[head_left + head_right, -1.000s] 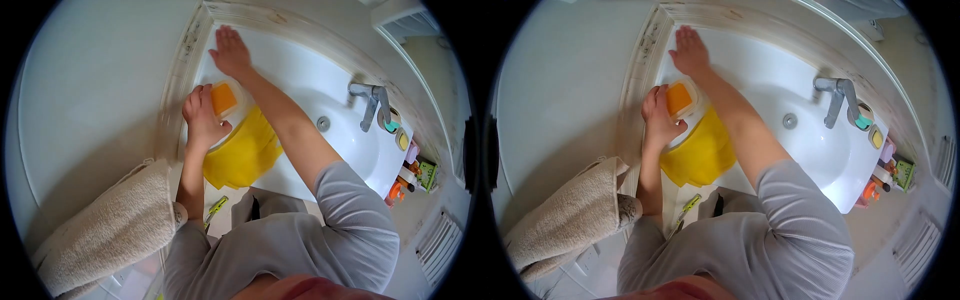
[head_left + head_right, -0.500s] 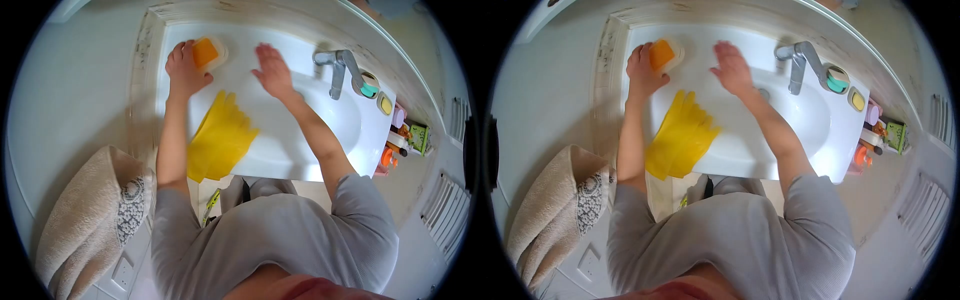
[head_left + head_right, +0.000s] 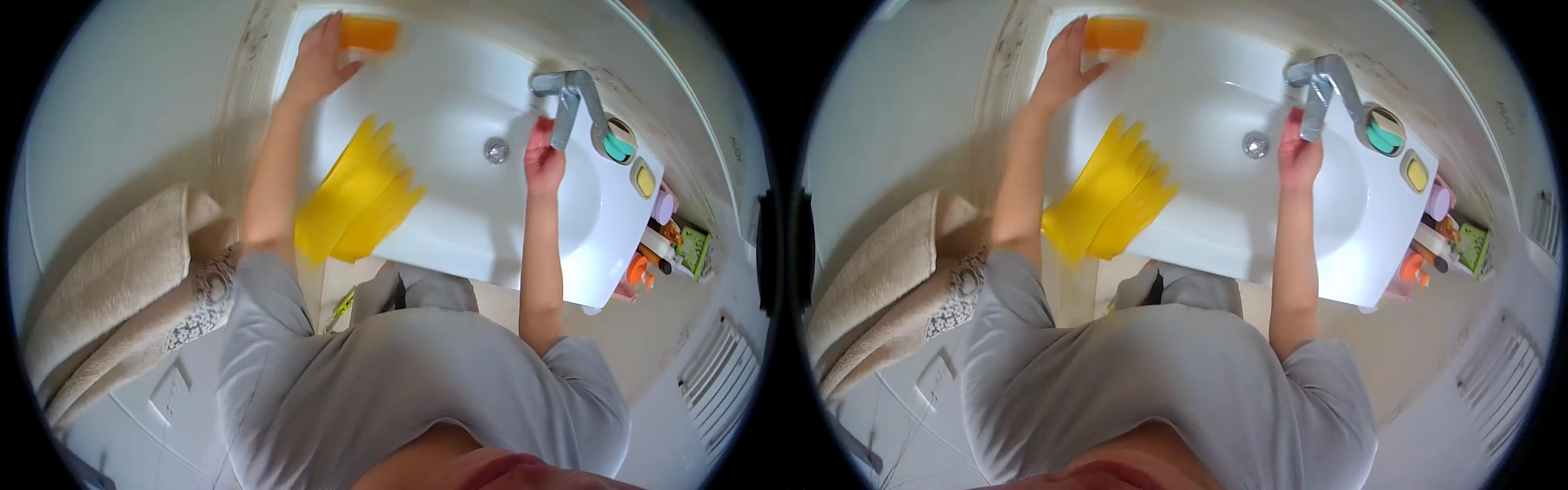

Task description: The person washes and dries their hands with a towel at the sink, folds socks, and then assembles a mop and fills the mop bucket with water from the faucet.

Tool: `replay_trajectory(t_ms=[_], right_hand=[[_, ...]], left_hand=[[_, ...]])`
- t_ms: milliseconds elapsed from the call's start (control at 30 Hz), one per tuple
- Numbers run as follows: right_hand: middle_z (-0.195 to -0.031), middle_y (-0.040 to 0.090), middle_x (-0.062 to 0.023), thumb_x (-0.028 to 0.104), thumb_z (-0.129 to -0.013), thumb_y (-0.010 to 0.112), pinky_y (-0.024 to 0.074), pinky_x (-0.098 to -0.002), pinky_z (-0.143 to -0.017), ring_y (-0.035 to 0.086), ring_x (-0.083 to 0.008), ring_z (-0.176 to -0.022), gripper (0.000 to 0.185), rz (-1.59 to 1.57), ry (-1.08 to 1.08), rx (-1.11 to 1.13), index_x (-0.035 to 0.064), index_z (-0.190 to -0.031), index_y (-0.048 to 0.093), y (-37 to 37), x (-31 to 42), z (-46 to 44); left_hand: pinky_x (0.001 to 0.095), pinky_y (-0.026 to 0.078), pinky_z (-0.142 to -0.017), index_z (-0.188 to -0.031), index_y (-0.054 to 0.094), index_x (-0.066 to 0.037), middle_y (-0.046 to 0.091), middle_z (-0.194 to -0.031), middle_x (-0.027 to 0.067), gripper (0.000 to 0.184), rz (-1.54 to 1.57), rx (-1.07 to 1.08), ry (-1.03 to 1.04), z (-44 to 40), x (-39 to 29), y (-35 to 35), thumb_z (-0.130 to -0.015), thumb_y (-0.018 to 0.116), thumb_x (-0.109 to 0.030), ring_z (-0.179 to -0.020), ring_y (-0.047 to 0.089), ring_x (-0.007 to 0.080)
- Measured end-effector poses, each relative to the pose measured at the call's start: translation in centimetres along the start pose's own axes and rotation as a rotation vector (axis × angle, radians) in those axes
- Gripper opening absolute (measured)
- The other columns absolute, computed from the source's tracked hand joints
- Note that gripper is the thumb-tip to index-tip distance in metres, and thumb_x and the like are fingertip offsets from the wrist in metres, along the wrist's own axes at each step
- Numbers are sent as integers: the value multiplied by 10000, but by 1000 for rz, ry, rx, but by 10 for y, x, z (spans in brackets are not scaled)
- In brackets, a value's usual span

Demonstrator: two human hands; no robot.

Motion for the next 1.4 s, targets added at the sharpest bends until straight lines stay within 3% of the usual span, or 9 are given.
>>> replay_trajectory(t_ms=[133,333,500,600,733,933,1200,1300,1400], right_hand=[[-1185,632,-170,35,-947,475,499,-404,-1000,591,-291,-1143,260,-523,398,209,-64,-1169,566,27,-26,-2],[-1339,540,-135,193,-1015,435,415,-381,-1082,466,-261,-1297,344,330,209,-141,3,-1292,505,25,-71,31],[-1265,601,-121,261,-1005,484,407,-322,-1032,561,-216,-1176,403,1244,238,772,-1,-1310,511,130,-229,38],[-1354,525,-155,249,-984,508,388,-360,-1057,496,-269,-1255,432,1768,-277,1372,6,-1341,483,182,-322,35],[-1449,420,-163,328,-955,546,332,-421,-1101,374,-308,-1357,529,2000,-1045,1420,6,-1365,454,192,-387,33],[-1446,418,-168,343,-853,626,284,-401,-1139,361,-283,-1367,656,1680,-328,1932,-7,-1372,430,148,-416,179],[-1477,383,-138,320,-882,590,231,-393,-1174,339,-264,-1382,604,1074,-312,2472,44,-1391,421,109,-368,262],[-1423,450,-122,270,-868,591,269,-406,-1147,386,-277,-1344,560,1703,-137,2041,46,-1362,451,132,-398,209],[-1445,439,-113,293,-920,518,265,-382,-1145,394,-269,-1342,545,1930,-854,1729,39,-1393,420,151,-387,123]], left_hand=[[446,388,-1018,-1263,531,-36,507,-1308,203,461,161,3,-513,163,-13,-57,-848,653,-195,-1185,489,382],[425,438,-950,-1322,444,-2,522,-1235,221,607,-112,-2,-895,340,-55,-77,-837,709,-253,-1117,530,348],[295,470,-893,-1282,451,-18,536,-1212,115,485,1049,-700,-1366,414,-90,28,-892,676,-199,-1072,542,164],[322,493,-900,-1301,437,-27,562,-1222,110,425,1291,-791,-1485,394,-129,32,-928,620,-119,-1078,578,194],[313,482,-908,-1316,433,-24,575,-1216,86,429,1367,-805,-1469,397,-152,20,-930,608,-93,-1074,579,176],[276,441,-925,-1251,503,3,583,-1174,68,336,1328,-686,-1307,384,-205,-21,-938,588,-86,-1073,560,149],[290,412,-957,-1226,532,25,563,-1190,92,323,1170,-487,-1191,387,-237,0,-923,595,-65,-1099,537,171],[299,411,-962,-1229,528,31,565,-1191,95,331,1224,-471,-1154,372,-233,-13,-918,598,-60,-1105,539,178],[301,418,-956,-1217,531,39,571,-1177,97,325,1181,-445,-1086,356,-227,-23,-917,605,-63,-1096,544,175]])
Point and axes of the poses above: each hand's wrist, its own z-axis away from the middle knuckle, its own y-axis out of the palm, x = y × z, the point moved 8 cm from there along -z, towards the middle knuckle
